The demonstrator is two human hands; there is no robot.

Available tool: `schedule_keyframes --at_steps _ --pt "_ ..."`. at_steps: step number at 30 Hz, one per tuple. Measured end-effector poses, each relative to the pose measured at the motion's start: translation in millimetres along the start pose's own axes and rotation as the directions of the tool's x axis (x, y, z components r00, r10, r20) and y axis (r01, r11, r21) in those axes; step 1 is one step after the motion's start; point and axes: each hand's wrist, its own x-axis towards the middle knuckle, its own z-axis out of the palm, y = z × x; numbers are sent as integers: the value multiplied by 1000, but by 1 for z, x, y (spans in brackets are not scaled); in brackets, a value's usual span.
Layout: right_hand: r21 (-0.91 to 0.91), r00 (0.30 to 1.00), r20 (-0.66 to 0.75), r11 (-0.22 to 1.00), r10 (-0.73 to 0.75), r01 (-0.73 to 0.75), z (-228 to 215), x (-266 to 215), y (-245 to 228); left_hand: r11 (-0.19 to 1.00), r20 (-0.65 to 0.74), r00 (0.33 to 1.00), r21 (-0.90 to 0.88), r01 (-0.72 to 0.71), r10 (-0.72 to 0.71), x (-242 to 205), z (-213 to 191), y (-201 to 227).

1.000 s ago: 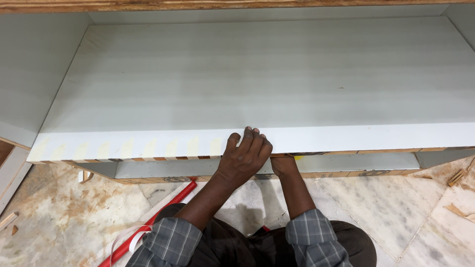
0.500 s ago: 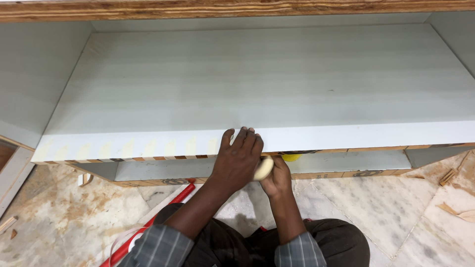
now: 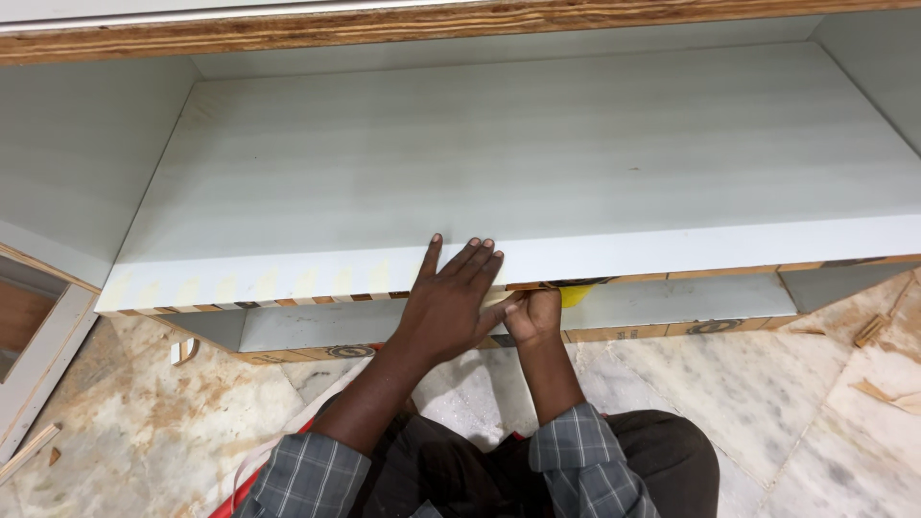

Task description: The person sits on the floor and applies masking tape in short strips along the front edge of a white wooden shelf. They repeatedly pull tape from the roll, press it onto the surface, and smooth it down, working from left to right along the edge.

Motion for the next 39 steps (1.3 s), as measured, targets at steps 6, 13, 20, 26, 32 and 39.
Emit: schedule_keyframes --at_steps 6,13,20,26,32,39 --pt "-839 951 -263 524 -159 -145 38 -104 -7 947 13 990 -290 139 -142 -22 -5 43" --pt "-951 999 -34 308 -6 -30 90 -190 -11 499 308 824 -677 541 -475 -30 17 89" --pt "-984 998 60 166 -3 60 123 -189 -24 548 215 902 -733 402 -375 -19 11 89" --pt "-949 966 -182 290 -185 -124 148 -172 -12 817 127 937 -461 346 -325 15 7 70" --pt "-950 956 -219 267 -195 -163 162 -156 0 856 98 936 -381 349 -338 67 -3 35" --pt "-942 949 -241 286 -205 -177 167 -145 0 862 150 923 -329 385 -355 76 2 30"
